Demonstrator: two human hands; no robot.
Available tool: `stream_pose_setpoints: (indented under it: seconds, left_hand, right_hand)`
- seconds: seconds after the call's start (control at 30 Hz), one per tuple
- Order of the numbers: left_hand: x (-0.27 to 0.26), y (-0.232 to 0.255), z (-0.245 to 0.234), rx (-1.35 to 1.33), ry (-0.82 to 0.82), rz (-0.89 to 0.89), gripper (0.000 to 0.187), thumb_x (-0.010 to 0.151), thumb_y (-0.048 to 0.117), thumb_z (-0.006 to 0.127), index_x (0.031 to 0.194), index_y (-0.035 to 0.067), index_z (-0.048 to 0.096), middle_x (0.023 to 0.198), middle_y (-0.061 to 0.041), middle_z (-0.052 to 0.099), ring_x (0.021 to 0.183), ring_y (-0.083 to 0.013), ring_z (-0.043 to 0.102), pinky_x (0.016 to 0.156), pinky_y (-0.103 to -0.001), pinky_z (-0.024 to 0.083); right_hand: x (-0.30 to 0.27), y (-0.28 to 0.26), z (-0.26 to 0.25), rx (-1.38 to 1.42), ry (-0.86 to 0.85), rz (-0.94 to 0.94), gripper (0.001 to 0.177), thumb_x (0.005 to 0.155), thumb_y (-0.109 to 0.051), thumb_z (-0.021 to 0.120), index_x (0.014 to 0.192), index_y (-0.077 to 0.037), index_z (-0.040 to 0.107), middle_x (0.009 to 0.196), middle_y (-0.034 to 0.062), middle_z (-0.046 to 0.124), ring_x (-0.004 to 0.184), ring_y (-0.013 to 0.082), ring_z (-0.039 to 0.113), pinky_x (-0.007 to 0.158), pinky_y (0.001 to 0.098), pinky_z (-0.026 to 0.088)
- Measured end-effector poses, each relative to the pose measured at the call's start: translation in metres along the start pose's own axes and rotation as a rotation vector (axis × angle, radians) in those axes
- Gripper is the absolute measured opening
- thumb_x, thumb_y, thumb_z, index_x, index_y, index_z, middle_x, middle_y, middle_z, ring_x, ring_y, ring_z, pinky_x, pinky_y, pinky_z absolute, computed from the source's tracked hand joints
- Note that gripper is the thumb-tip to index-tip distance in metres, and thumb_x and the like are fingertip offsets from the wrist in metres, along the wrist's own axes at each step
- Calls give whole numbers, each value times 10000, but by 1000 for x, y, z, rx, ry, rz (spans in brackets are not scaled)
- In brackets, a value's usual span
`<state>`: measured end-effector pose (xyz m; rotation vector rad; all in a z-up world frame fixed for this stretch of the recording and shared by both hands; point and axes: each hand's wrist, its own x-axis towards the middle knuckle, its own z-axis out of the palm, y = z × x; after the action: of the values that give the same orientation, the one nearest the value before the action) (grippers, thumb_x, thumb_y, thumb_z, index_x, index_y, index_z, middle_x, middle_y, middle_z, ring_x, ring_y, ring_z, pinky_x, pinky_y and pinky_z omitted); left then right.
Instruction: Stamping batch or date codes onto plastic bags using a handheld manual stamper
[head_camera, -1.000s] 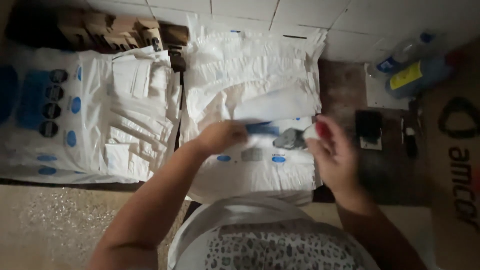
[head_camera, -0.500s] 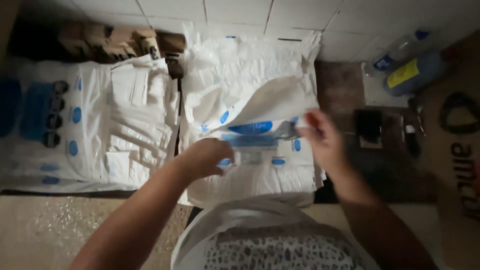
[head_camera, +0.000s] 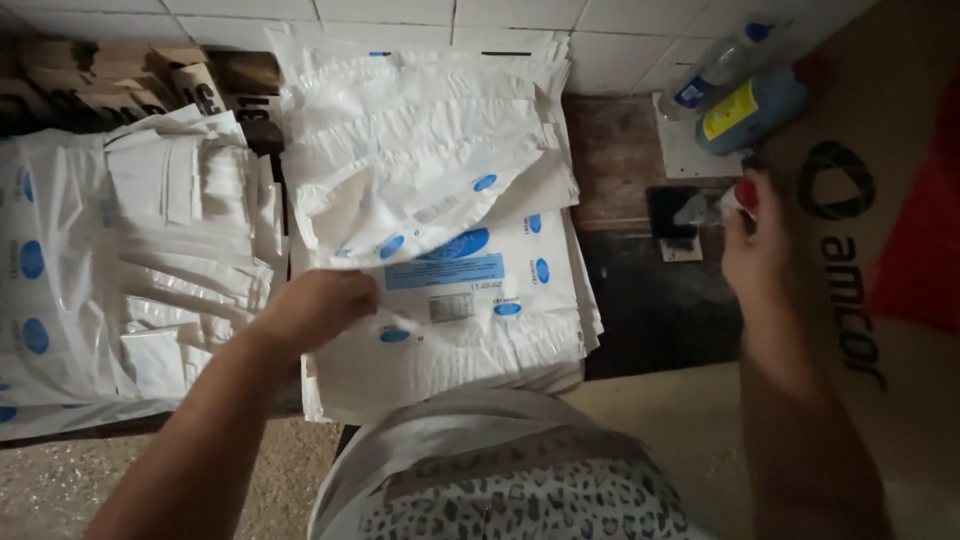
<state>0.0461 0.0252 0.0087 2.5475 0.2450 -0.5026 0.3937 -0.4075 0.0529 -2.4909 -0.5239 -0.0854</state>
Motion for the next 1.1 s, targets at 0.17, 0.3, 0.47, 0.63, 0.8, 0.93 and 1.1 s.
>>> stream_pose_setpoints:
  seconds: [0.17,0.3,0.47,0.63,0.8,0.93,1.1]
  left_hand:
    - [-6,40,-64,-447,25,-287,130,1066,244,515,1113,149,590,992,-70,684,864,-211,652,795,-338,579]
    - [36,-21,-29,-456,503,-284,238,1051,384,616,1205,205,648,1020,-157,733,979,-407,714,840,-530,544]
    - [24,6,-34,-354,1347,30,483,925,-59,770,1300,57,489,1178,-155,548,1115,-338,583,915,-404,488]
    - [-1,52,-28,-51,533,183,344,831,167,816,1160,188,716,1021,-33,753,980,-269,724,913,-429,551]
    - [-24,30,-21,16,22,177,342,731,190,879,1051,198,756,1144,-52,753,1136,-369,685,992,-535,504]
    - [-38,22,-18,90,-70,42,425,729,175,903,1126,233,762,1275,-40,704,1262,-339,629,1075,-516,468]
    - [-23,-12,24,122,104,80,254,741,276,880,969,293,770,1180,-4,704,1166,-326,665,996,-503,517]
  right_hand:
    - [-7,28,21,41,-9,-7,497,1075,-162,551,1561,-192,451,1347,180,644,1132,369,626,928,459,479]
    - [-11,31,33,93,107,-124,485,1079,-19,621,1545,-34,489,1394,316,560,1298,464,543,1082,553,430]
    - [1,42,25,216,173,-239,487,1046,-7,738,1497,-6,554,1349,270,589,1275,417,575,1095,515,434]
    - [-74,-59,58,359,57,-307,467,987,-19,743,1427,13,592,1282,269,609,1216,393,604,1052,499,471]
    - [-115,-140,85,370,-94,-553,523,809,-107,880,1300,-38,716,1081,126,738,958,293,723,902,402,571]
    - [-119,-155,110,359,-66,-704,527,801,-189,896,1286,-64,730,1037,73,740,891,239,725,852,345,590]
    - [-121,-162,114,321,-111,-727,496,857,-162,844,1312,-39,692,1056,158,729,926,317,724,846,410,596]
